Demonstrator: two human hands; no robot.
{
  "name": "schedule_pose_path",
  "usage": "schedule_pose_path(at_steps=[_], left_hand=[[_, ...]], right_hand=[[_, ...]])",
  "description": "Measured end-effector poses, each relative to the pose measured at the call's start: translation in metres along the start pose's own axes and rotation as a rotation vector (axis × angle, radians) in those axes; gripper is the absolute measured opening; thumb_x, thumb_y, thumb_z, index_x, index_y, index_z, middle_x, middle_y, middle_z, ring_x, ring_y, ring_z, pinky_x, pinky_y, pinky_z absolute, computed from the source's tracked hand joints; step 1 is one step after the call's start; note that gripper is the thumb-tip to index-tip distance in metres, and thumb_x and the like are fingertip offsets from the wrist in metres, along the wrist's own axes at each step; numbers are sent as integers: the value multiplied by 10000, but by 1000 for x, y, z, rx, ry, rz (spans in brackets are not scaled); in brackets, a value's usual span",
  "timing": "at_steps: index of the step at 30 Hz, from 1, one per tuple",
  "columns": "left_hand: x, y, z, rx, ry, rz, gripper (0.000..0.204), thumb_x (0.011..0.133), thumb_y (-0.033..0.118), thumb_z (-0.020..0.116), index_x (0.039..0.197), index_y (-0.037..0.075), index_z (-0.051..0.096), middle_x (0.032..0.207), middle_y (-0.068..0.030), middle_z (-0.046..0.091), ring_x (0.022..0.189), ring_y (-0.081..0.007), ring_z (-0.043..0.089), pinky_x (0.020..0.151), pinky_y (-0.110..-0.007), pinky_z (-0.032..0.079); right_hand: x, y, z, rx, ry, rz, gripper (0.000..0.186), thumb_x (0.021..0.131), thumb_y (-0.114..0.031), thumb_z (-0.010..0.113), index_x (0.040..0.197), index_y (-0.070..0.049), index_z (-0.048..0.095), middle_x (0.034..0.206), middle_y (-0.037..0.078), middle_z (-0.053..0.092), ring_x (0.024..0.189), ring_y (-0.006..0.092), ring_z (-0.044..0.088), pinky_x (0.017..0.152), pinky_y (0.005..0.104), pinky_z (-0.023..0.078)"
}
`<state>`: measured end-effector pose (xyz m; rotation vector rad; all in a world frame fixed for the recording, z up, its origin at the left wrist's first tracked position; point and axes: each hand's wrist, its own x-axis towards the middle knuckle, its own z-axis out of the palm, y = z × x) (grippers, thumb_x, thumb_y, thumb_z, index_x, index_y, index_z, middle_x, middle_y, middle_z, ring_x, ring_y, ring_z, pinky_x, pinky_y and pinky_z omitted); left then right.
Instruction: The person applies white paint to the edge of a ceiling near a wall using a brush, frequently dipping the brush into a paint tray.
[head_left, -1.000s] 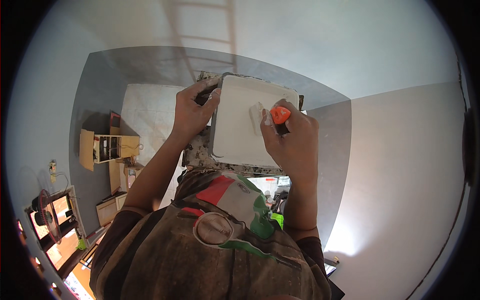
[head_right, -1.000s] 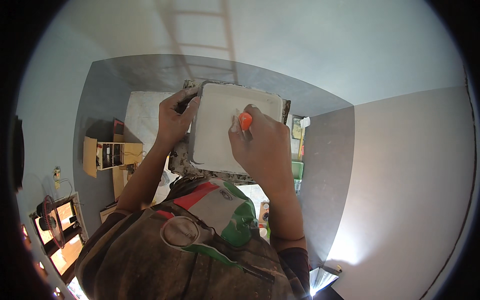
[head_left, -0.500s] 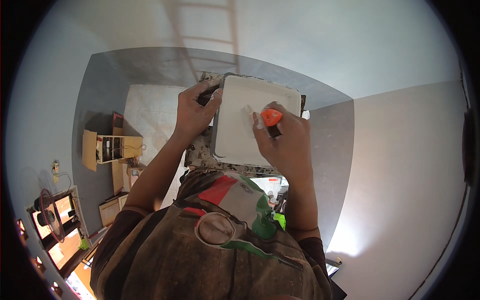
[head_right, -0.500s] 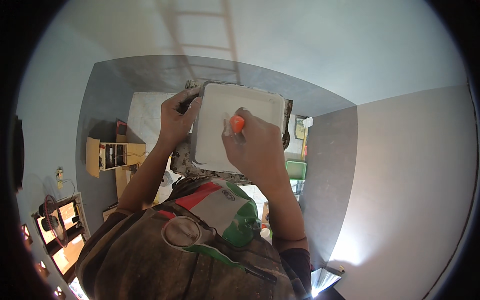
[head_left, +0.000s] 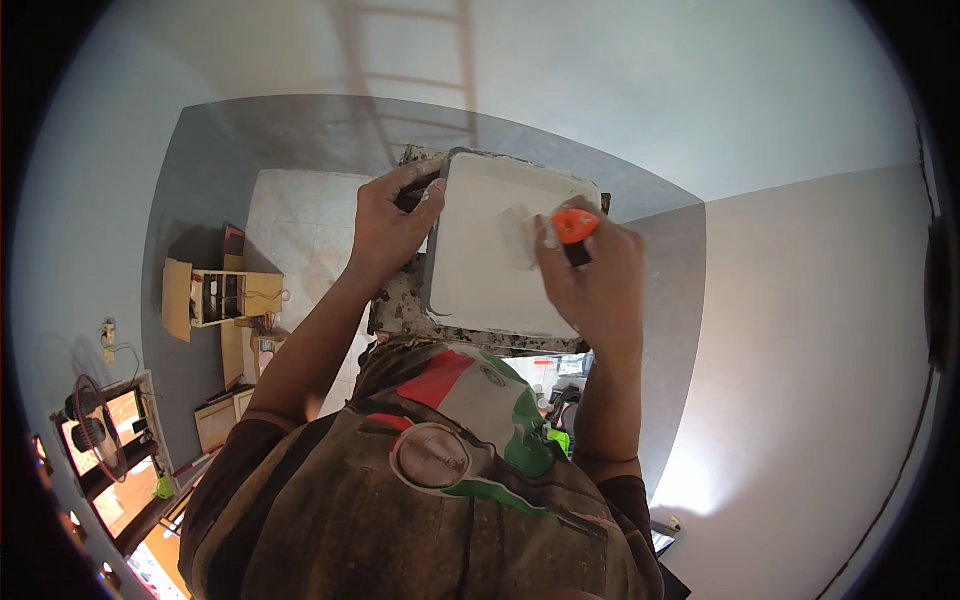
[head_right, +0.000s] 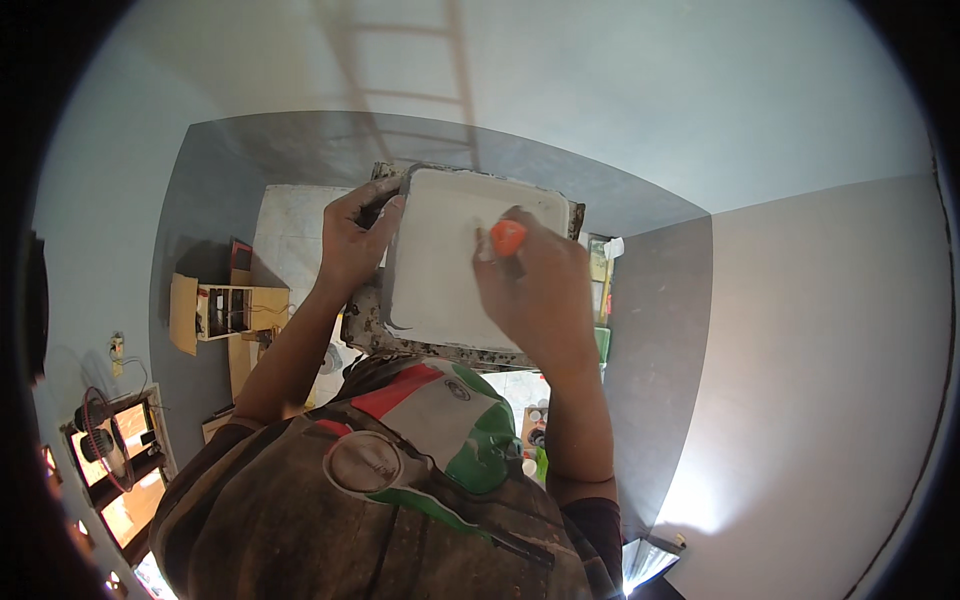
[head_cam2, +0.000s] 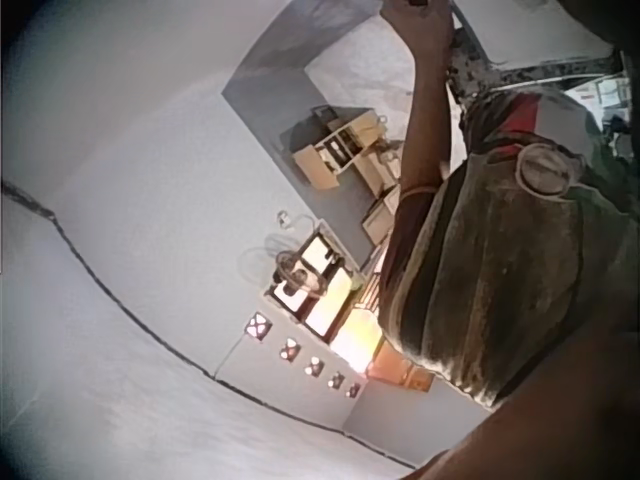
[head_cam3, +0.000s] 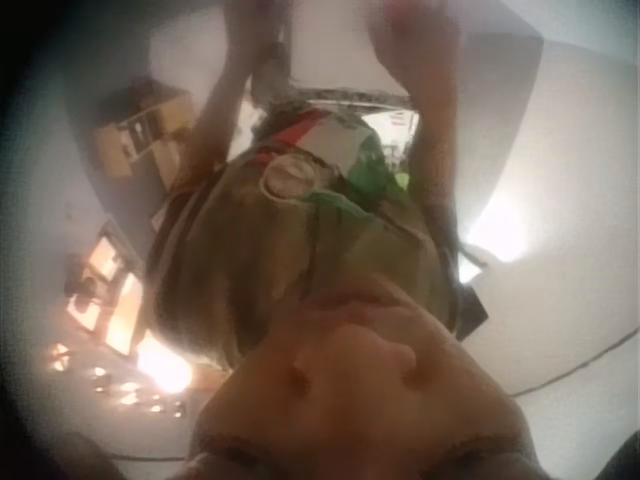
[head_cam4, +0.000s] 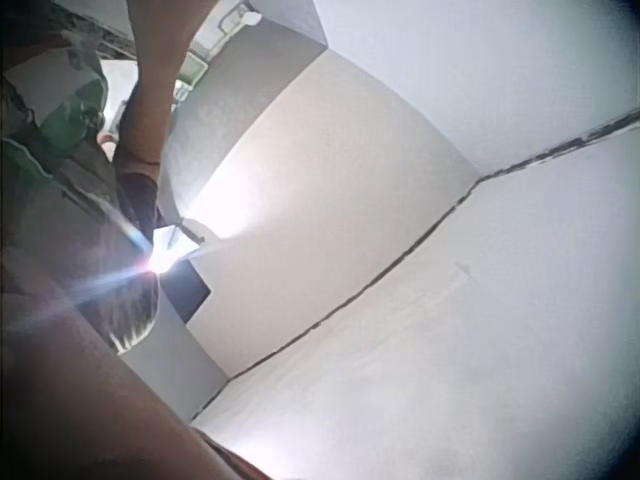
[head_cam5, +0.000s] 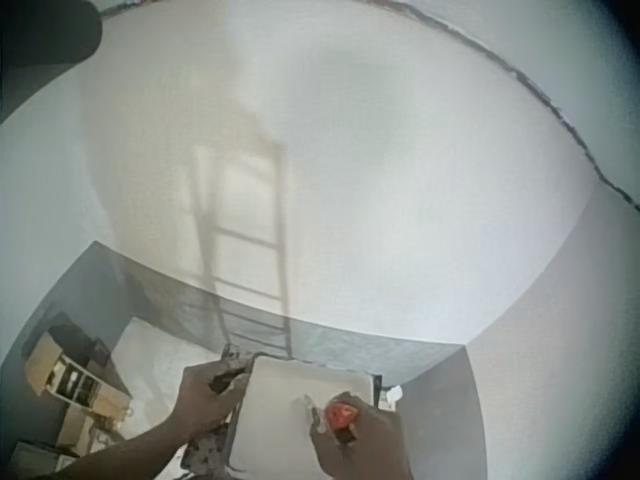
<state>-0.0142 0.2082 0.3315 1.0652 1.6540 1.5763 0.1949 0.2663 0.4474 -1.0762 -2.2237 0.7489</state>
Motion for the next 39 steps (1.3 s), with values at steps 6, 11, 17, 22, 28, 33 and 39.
schedule_pose_path(at_steps=[6, 11, 17, 22, 28, 33, 39], left_hand=[[2, -11, 2, -1, 38, 52, 301, 934, 120, 710, 1187, -43, 719, 990, -139, 773, 890, -139, 724, 824, -291, 572], [0, -7, 2, -5, 42, 22, 290, 939, 119, 708, 1180, -41, 724, 990, -135, 777, 892, -136, 726, 824, -292, 573], [0, -4, 2, 13, 36, 28, 286, 949, 127, 706, 1180, -40, 726, 985, -130, 778, 887, -130, 723, 822, -287, 569], [1, -5, -1, 88, 39, 58, 296, 950, 135, 707, 1189, -38, 725, 994, -135, 780, 892, -136, 725, 839, -287, 565], [1, -8, 1, 42, 32, 60, 294, 946, 125, 709, 1187, -42, 725, 991, -141, 780, 881, -133, 723, 832, -284, 564], [1, -9, 2, 45, 54, 60, 286, 942, 119, 709, 1175, -45, 729, 971, -131, 780, 864, -125, 718, 815, -282, 567], [1, -8, 2, 16, 43, 42, 286, 942, 120, 710, 1173, -46, 729, 965, -126, 779, 864, -119, 713, 814, -279, 565]], right_hand=[[-9, 18, -25, 50, 122, 50, 163, 910, -92, 729, 823, -9, 619, 585, 56, 543, 479, 113, 495, 497, 278, 405], [-24, 44, -48, 382, 349, 299, 131, 950, -67, 708, 840, -6, 669, 614, -6, 578, 515, 53, 494, 468, 222, 379], [-43, 89, -61, 460, 481, 384, 150, 945, -84, 706, 817, -16, 668, 618, -25, 556, 502, 49, 460, 460, 238, 347], [-47, 96, -65, 458, 434, 366, 148, 939, -59, 700, 802, -22, 658, 631, -43, 547, 536, 36, 455, 488, 235, 341], [-47, 82, -62, 315, 439, 312, 158, 920, -2, 704, 779, -21, 634, 644, -50, 540, 563, 29, 455, 512, 227, 342], [-46, 71, -58, 314, 433, 274, 155, 917, 15, 703, 782, -7, 630, 665, -42, 553, 599, 28, 466, 534, 226, 355], [-49, 67, -65, 195, 494, 170, 139, 917, 17, 709, 798, 12, 636, 709, -22, 583, 623, 29, 490, 549, 216, 367]])
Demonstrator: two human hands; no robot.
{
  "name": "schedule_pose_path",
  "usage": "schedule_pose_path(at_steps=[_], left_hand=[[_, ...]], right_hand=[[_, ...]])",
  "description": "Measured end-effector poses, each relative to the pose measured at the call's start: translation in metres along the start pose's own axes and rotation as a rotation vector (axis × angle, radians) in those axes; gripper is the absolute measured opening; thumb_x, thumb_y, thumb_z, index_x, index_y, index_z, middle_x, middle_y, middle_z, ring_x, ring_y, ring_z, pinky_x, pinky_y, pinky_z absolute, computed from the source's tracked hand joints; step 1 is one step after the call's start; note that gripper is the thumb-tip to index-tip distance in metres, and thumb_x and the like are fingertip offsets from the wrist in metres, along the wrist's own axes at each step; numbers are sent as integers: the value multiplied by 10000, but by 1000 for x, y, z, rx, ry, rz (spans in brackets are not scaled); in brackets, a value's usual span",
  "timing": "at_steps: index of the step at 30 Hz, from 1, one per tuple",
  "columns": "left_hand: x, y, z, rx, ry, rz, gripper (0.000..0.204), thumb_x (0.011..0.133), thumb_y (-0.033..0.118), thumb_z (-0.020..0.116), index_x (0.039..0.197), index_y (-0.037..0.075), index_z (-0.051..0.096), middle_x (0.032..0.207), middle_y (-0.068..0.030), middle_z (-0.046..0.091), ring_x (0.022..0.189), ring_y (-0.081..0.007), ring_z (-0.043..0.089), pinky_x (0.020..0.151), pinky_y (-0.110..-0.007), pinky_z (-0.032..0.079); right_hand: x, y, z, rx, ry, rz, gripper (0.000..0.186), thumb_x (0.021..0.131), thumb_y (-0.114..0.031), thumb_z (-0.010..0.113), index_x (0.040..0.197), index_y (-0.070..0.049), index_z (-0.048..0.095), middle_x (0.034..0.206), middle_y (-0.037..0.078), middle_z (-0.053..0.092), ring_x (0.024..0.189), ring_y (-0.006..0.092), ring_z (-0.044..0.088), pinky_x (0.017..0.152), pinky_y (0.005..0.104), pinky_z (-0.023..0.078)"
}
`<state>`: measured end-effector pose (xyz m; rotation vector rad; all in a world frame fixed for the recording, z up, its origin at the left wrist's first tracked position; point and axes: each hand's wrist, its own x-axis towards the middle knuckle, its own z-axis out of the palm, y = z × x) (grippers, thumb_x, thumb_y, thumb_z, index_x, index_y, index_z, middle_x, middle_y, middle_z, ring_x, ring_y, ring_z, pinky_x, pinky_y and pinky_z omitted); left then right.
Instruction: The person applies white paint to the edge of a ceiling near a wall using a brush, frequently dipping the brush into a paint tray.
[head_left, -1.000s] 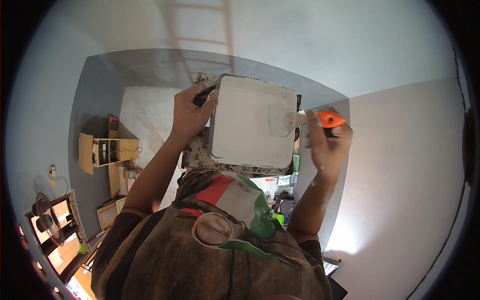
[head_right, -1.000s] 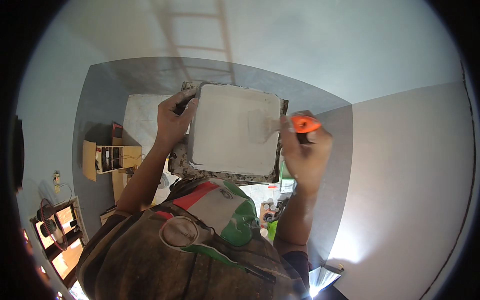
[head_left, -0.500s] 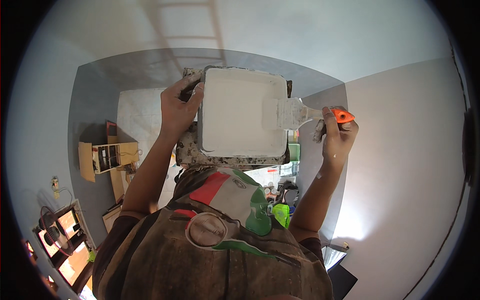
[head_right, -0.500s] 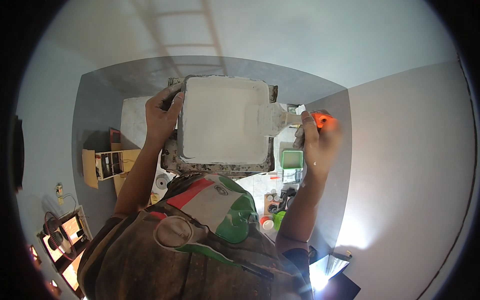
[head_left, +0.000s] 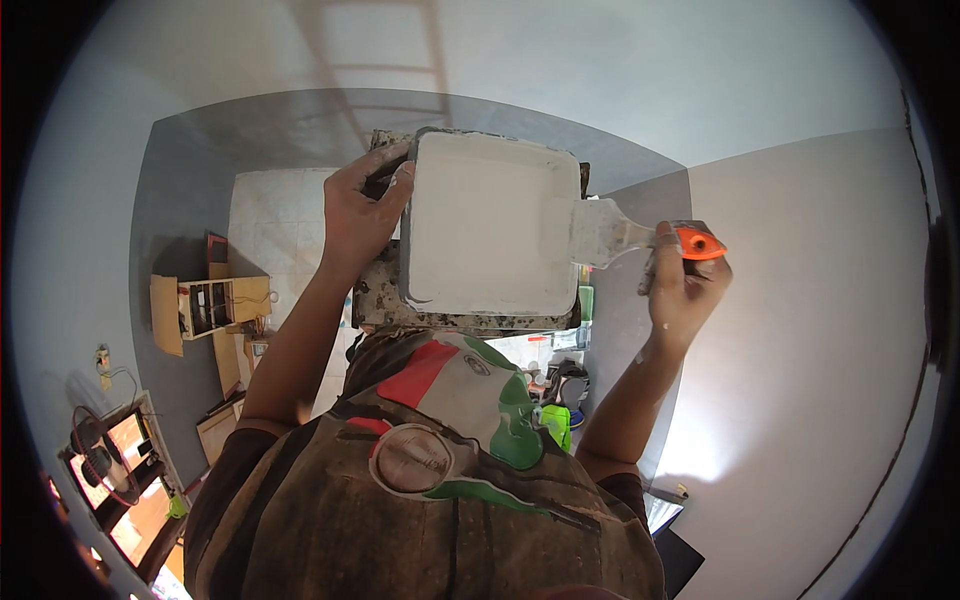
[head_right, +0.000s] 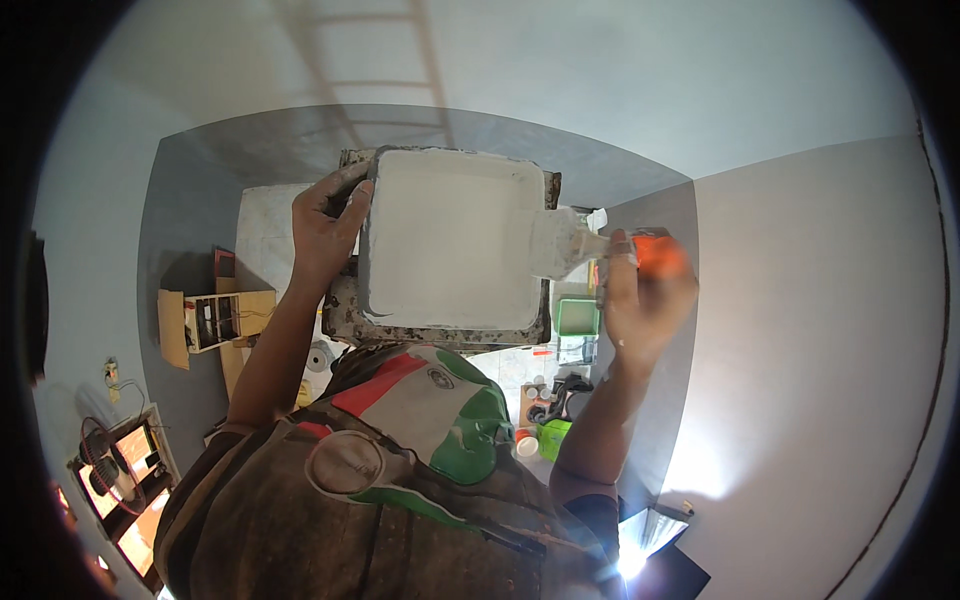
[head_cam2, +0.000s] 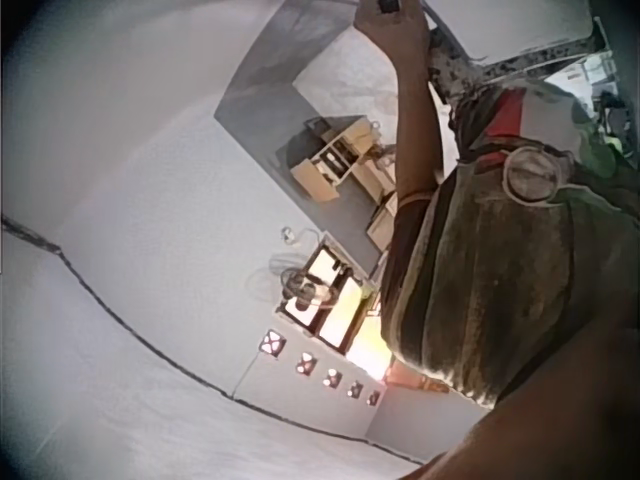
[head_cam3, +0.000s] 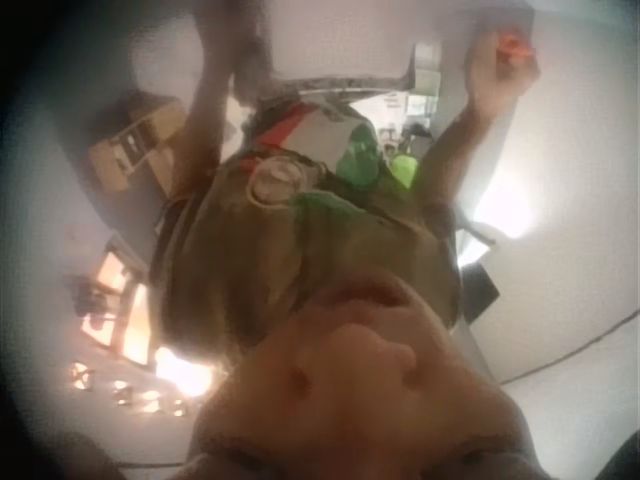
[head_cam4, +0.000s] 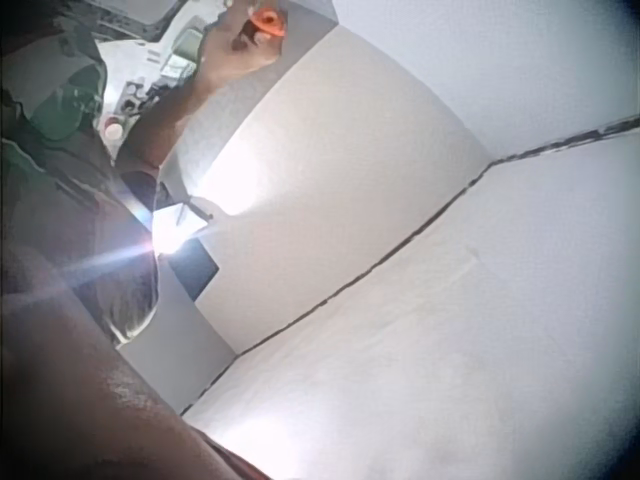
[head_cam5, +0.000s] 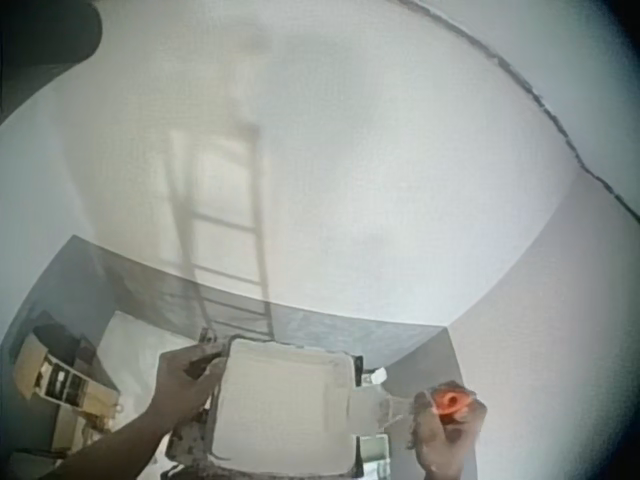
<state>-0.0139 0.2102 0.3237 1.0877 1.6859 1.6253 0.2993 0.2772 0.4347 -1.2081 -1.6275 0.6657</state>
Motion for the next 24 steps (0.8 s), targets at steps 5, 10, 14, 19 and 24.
schedule_pose_path(at_steps=[5, 10, 14, 19, 24], left_hand=[[0, -3, -1, -13, -4, 1, 284, 955, 110, 694, 1186, -53, 721, 1000, -119, 769, 897, -121, 704, 832, -274, 557], [0, -3, -1, -28, -16, 4, 290, 949, 126, 707, 1178, -50, 725, 976, -130, 778, 876, -129, 717, 818, -284, 568], [0, 0, -1, -4, -5, -8, 287, 952, 128, 704, 1179, -47, 726, 986, -132, 779, 889, -139, 723, 831, -290, 567], [0, 3, 0, -1, -14, 3, 276, 959, 123, 695, 1178, -42, 727, 1000, -137, 780, 908, -147, 726, 852, -296, 565], [0, 5, 1, 8, -22, 24, 272, 961, 121, 691, 1175, -42, 728, 1004, -137, 780, 916, -150, 728, 853, -299, 565]], right_hand=[[7, -8, -13, -18, -54, -13, 113, 918, 32, 700, 819, 16, 647, 727, -11, 598, 597, 32, 487, 541, 209, 365], [3, -16, -20, 8, -5, -15, 117, 926, 28, 689, 818, 12, 644, 697, -11, 590, 553, 28, 475, 509, 207, 351], [3, -28, -30, -11, -8, -50, 105, 919, 28, 691, 824, 22, 646, 668, -6, 583, 535, 30, 481, 499, 208, 350], [-2, -45, -43, 82, 1, -98, 41, 912, 23, 697, 895, 56, 679, 672, 27, 608, 520, 56, 498, 502, 216, 362], [-23, -44, -44, 158, -214, -123, 137, 894, 37, 733, 1030, 46, 720, 862, 106, 718, 688, 140, 656, 612, 270, 497]])
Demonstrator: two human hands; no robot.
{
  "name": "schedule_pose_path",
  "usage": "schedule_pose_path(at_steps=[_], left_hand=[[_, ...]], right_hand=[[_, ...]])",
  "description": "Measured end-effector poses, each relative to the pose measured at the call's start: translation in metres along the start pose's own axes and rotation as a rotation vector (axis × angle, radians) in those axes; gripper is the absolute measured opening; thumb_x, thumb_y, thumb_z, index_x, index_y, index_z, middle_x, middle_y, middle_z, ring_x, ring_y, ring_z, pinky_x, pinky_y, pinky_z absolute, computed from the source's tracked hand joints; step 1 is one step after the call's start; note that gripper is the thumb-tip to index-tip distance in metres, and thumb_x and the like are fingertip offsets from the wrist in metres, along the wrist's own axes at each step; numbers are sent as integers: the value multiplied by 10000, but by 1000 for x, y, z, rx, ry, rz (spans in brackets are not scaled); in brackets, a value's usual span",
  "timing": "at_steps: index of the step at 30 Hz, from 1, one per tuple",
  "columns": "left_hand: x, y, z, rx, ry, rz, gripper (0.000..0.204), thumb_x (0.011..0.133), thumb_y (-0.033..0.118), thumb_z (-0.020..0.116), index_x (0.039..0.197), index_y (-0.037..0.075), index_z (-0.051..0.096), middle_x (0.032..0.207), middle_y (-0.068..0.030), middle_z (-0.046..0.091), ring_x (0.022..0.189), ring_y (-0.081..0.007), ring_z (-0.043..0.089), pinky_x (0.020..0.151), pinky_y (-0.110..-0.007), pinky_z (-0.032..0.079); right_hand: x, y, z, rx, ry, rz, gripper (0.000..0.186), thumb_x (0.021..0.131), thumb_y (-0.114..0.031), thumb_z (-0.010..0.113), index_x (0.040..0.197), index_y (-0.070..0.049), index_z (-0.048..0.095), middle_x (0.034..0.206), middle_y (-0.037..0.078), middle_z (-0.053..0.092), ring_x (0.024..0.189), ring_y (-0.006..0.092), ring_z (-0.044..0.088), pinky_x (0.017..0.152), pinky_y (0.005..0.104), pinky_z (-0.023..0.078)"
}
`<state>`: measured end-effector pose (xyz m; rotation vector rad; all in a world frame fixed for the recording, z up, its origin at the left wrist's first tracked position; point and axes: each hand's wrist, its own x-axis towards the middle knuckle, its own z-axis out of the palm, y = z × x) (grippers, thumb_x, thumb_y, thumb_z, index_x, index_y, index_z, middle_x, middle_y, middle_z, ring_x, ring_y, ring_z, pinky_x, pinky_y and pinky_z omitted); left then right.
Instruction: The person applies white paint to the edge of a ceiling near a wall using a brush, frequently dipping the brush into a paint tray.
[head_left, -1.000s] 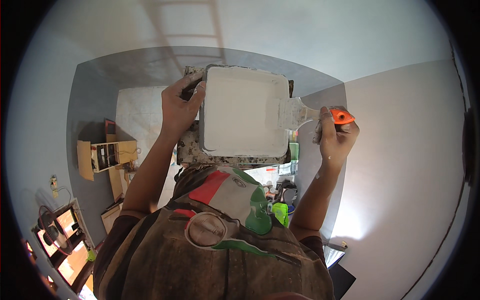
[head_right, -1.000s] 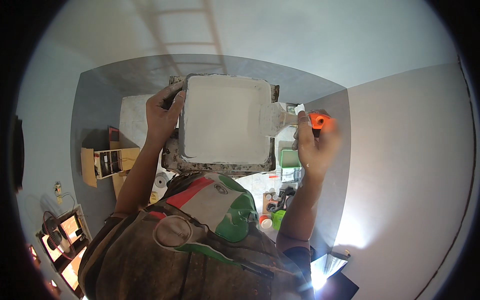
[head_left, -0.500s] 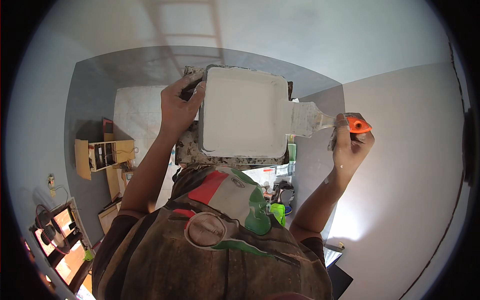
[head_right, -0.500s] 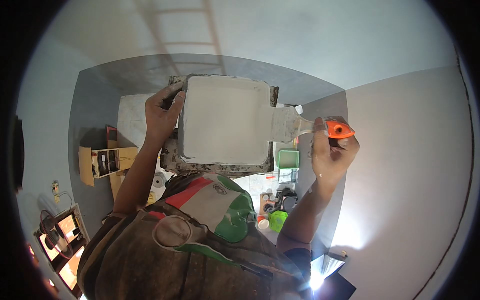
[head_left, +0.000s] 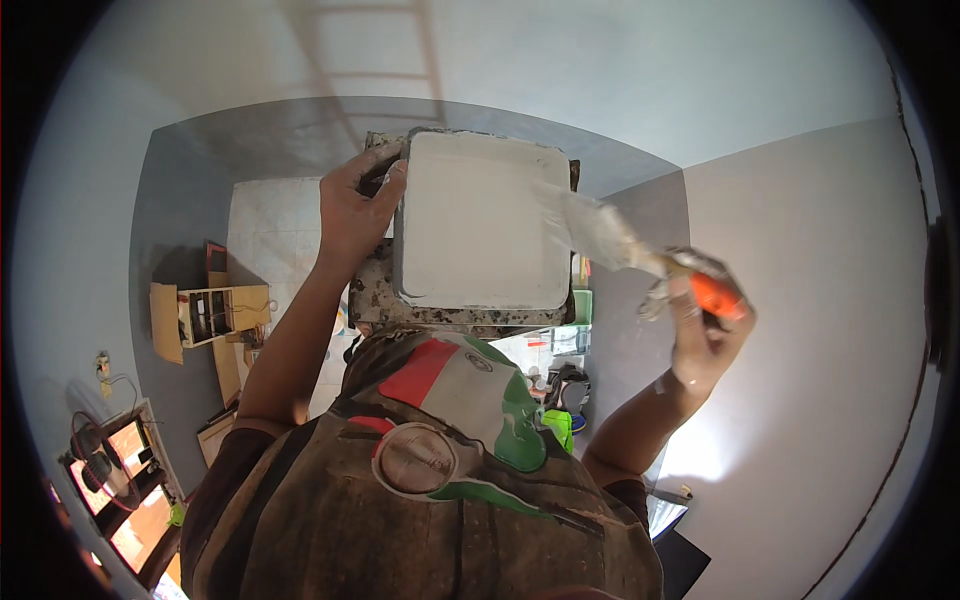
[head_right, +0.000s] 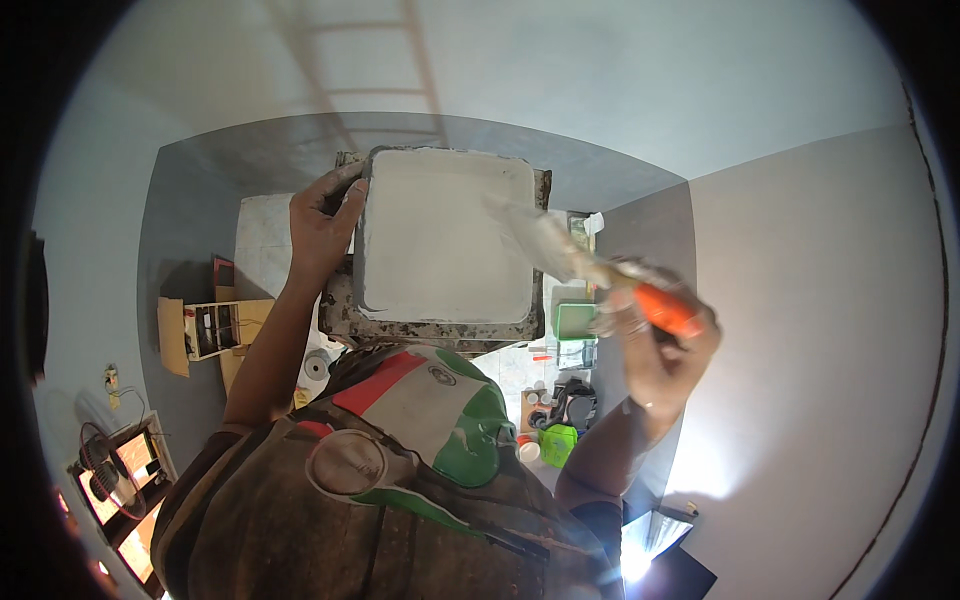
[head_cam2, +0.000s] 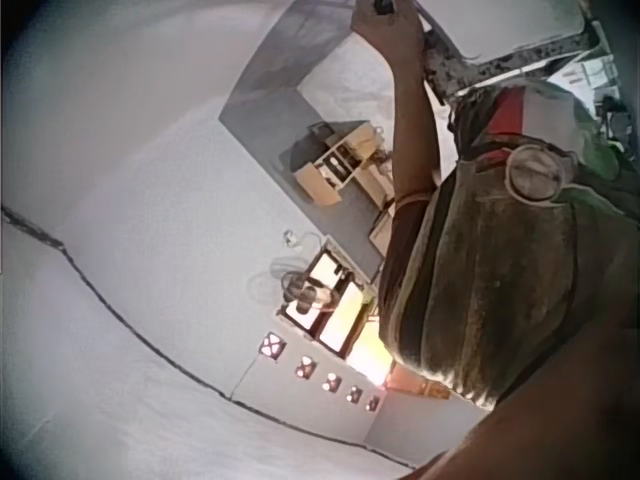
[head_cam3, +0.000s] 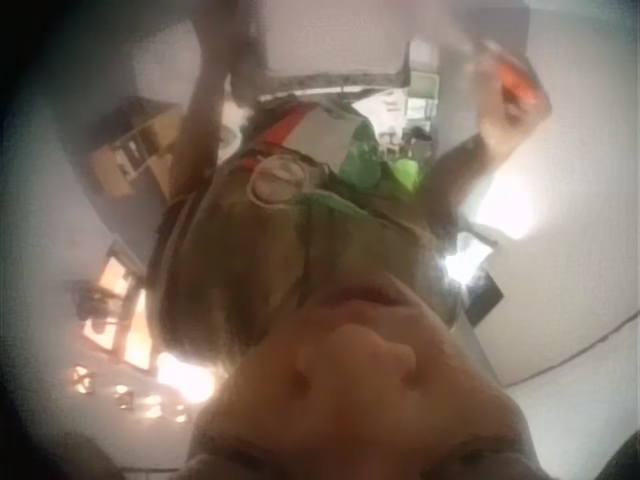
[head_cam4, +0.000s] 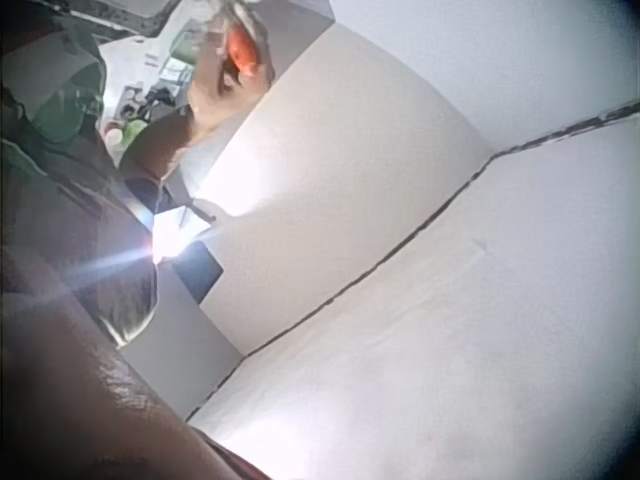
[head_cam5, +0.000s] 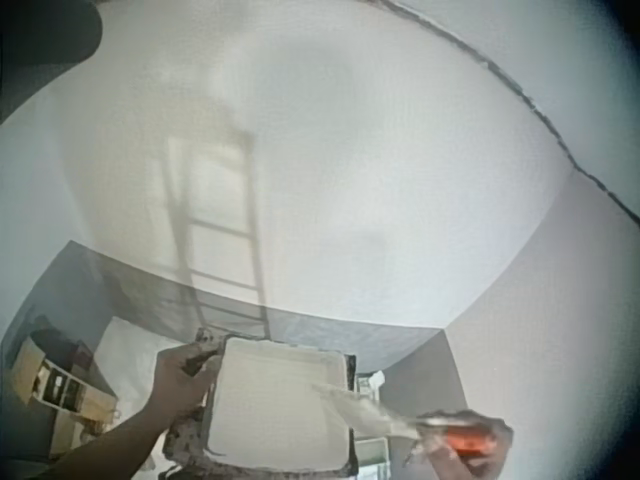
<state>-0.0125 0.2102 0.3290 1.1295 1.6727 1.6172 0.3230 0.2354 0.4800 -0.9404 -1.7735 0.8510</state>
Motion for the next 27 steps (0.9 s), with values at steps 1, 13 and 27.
schedule_pose_path(at_steps=[1, 13, 27], left_hand=[[0, 0, 0, 5, -5, 4, 272, 961, 122, 691, 1175, -41, 728, 1004, -137, 780, 918, -149, 728, 853, -298, 565], [0, -11, -1, 44, -3, 24, 266, 992, 104, 667, 1201, -50, 721, 1061, -99, 757, 942, -123, 679, 865, -268, 536], [1, -15, 1, 70, -2, 100, 259, 988, 88, 665, 1189, -65, 720, 1049, -93, 751, 937, -115, 669, 856, -259, 527]], right_hand=[[-7, -1, 2, -12, -76, 0, 172, 883, 45, 741, 1054, 37, 725, 899, 119, 733, 732, 162, 690, 636, 288, 526], [-83, 9, 6, -509, -538, -319, 388, 777, -50, 759, 1165, -58, 737, 992, 115, 673, 879, 273, 718, 675, 361, 594], [-92, -22, -20, -470, -614, -332, 499, 674, -102, 727, 1157, 20, 708, 972, 118, 669, 816, 270, 689, 687, 389, 574]])
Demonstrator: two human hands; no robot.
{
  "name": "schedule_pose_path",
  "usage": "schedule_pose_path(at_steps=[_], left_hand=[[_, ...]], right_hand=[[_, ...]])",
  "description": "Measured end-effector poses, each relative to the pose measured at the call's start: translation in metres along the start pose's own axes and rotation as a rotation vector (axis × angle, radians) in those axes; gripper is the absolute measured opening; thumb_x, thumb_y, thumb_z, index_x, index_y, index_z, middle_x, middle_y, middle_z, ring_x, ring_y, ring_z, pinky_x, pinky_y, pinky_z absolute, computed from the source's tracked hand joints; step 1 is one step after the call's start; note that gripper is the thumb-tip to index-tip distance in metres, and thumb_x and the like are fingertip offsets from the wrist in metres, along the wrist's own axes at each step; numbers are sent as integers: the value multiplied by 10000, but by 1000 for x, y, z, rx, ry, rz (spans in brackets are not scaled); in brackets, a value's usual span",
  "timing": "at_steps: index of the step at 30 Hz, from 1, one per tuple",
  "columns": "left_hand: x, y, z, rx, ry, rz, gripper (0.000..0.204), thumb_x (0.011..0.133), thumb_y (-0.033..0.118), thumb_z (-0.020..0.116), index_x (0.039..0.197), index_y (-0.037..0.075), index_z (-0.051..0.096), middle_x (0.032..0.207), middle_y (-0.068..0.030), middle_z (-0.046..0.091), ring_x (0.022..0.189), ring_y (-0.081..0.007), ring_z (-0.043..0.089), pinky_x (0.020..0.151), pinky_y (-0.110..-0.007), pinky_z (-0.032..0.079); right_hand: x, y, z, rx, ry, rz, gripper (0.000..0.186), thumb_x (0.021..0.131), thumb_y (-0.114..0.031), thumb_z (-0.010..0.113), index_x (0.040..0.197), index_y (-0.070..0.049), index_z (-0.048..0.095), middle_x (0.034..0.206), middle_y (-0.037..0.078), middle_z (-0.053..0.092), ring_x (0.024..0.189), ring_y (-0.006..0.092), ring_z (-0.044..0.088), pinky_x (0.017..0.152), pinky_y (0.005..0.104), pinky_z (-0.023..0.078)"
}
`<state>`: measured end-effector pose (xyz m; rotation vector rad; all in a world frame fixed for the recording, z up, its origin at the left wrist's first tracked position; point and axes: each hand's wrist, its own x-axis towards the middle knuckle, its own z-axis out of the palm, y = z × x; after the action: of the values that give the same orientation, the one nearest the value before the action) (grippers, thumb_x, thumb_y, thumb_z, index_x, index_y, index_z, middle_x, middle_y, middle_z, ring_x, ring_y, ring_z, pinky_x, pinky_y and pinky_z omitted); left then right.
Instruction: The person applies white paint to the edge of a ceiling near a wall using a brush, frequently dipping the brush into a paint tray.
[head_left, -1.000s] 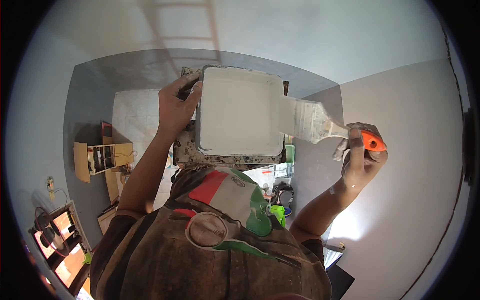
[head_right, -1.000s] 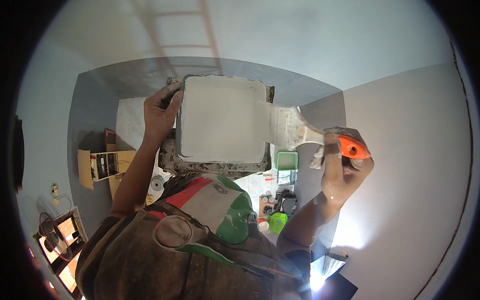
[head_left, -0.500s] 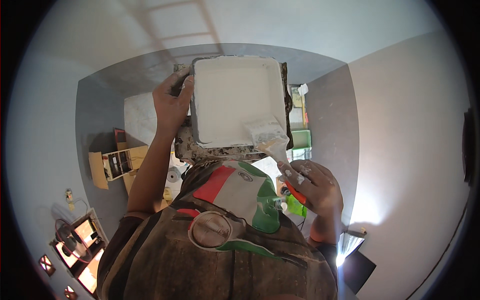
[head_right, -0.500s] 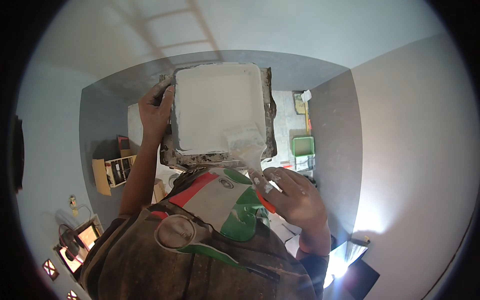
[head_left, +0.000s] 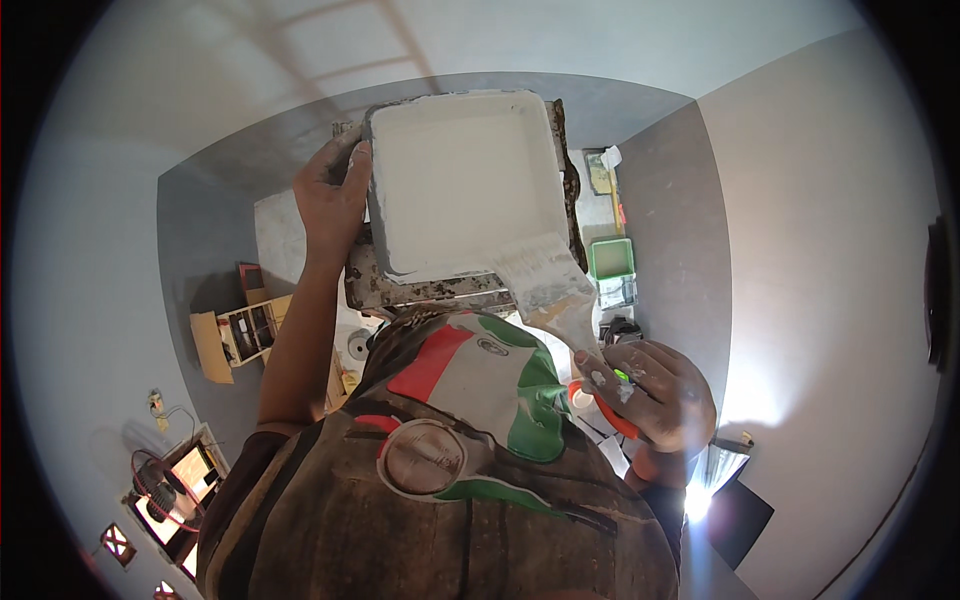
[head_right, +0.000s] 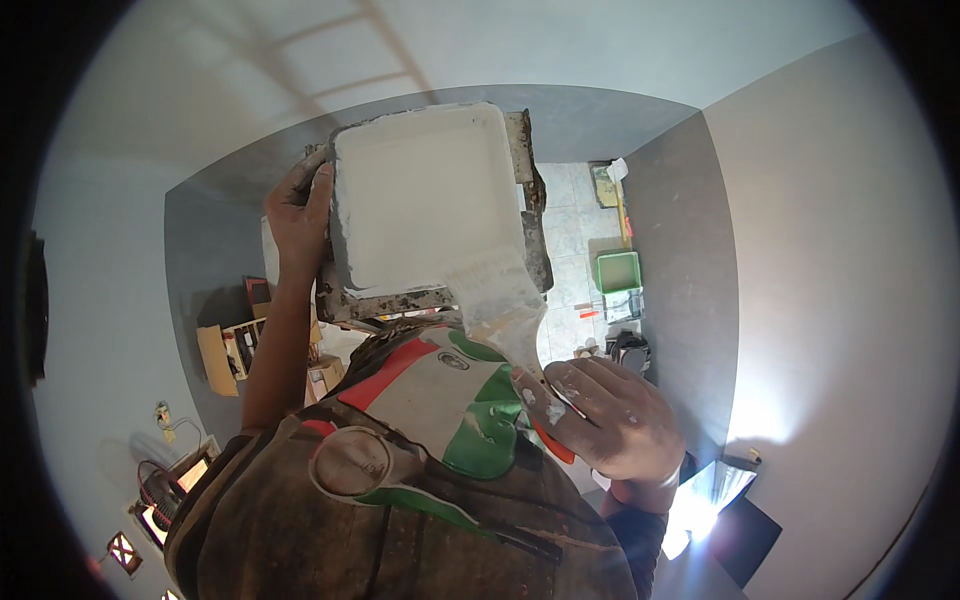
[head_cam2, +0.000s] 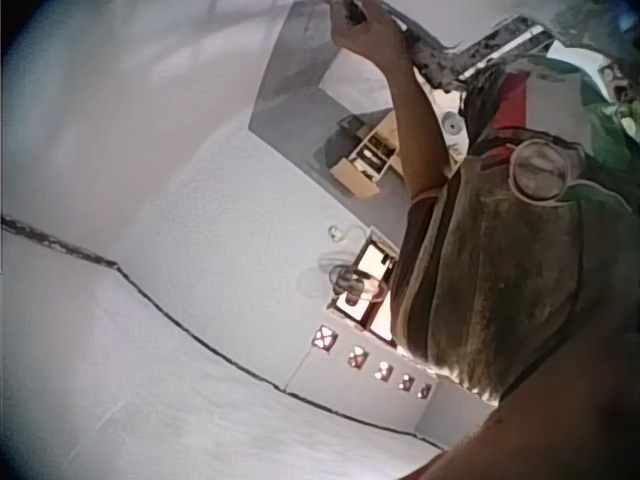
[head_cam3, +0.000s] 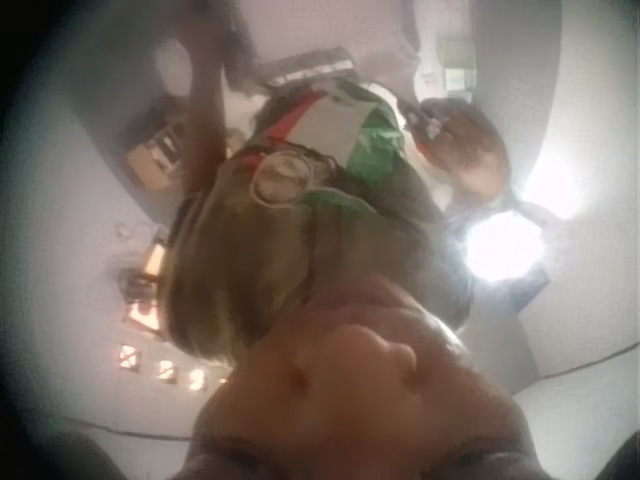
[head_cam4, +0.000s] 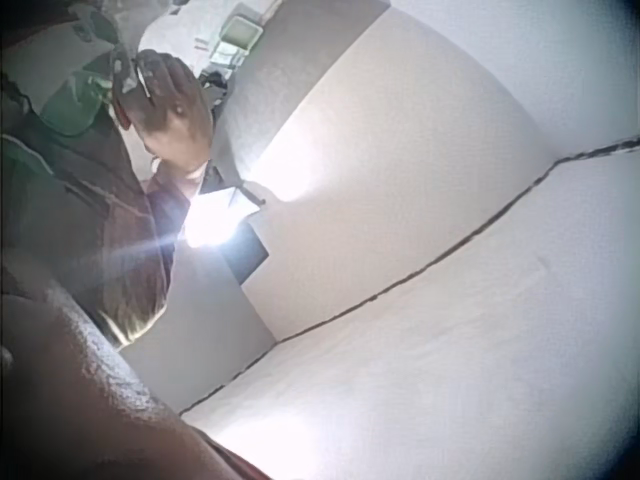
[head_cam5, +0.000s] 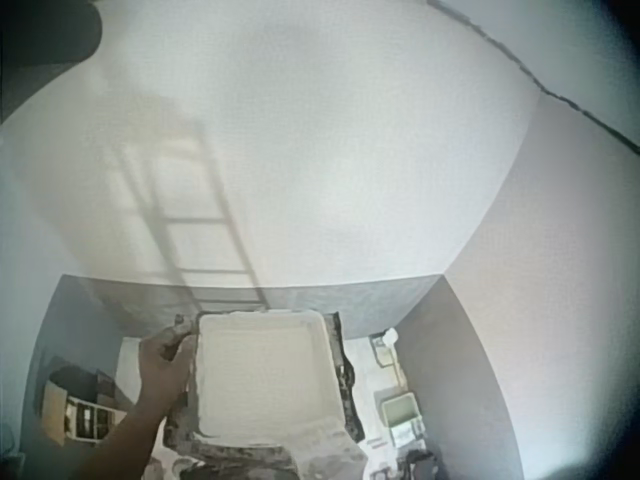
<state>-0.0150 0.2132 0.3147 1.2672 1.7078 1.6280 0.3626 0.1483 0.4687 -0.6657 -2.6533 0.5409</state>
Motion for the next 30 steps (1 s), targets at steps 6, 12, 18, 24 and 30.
schedule_pose_path(at_steps=[6, 12, 18, 24, 30], left_hand=[[0, 1, 0, -34, 12, -26, 274, 965, 112, 677, 1184, -42, 732, 1019, -110, 770, 922, -119, 682, 842, -278, 540], [0, -2, -1, -28, 16, -40, 283, 962, 142, 686, 1184, -24, 740, 1002, -104, 771, 900, -133, 704, 816, -284, 551], [0, 1, -3, -23, 19, -39, 283, 961, 156, 690, 1174, -22, 742, 982, -107, 769, 887, -131, 704, 806, -284, 551], [1, -1, -2, -3, -11, -37, 272, 964, 148, 683, 1158, -33, 741, 992, -109, 766, 887, -126, 695, 805, -283, 547], [0, 5, -3, -11, -2, -38, 288, 962, 135, 678, 1179, -48, 728, 1003, -105, 763, 918, -123, 682, 829, -280, 539]], right_hand=[[0, -7, -6, -11, 108, 4, 477, 687, -138, 764, 1146, -20, 718, 960, 122, 693, 806, 258, 707, 666, 348, 582], [2, -14, -6, 72, 359, 108, 359, 731, -123, 784, 1075, -26, 757, 853, 136, 729, 690, 251, 717, 602, 358, 588], [9, 17, 32, 284, 941, 367, 211, 927, -89, 704, 1019, 100, 709, 903, 198, 716, 704, 246, 705, 623, 332, 565], [20, 39, 90, 829, 1171, 507, 181, 946, -55, 649, 1000, 116, 678, 945, 182, 688, 785, 226, 687, 703, 292, 517], [-21, 49, 90, 367, 849, 432, 240, 924, -31, 704, 1135, 81, 676, 1020, 206, 724, 733, 255, 739, 649, 348, 607]])
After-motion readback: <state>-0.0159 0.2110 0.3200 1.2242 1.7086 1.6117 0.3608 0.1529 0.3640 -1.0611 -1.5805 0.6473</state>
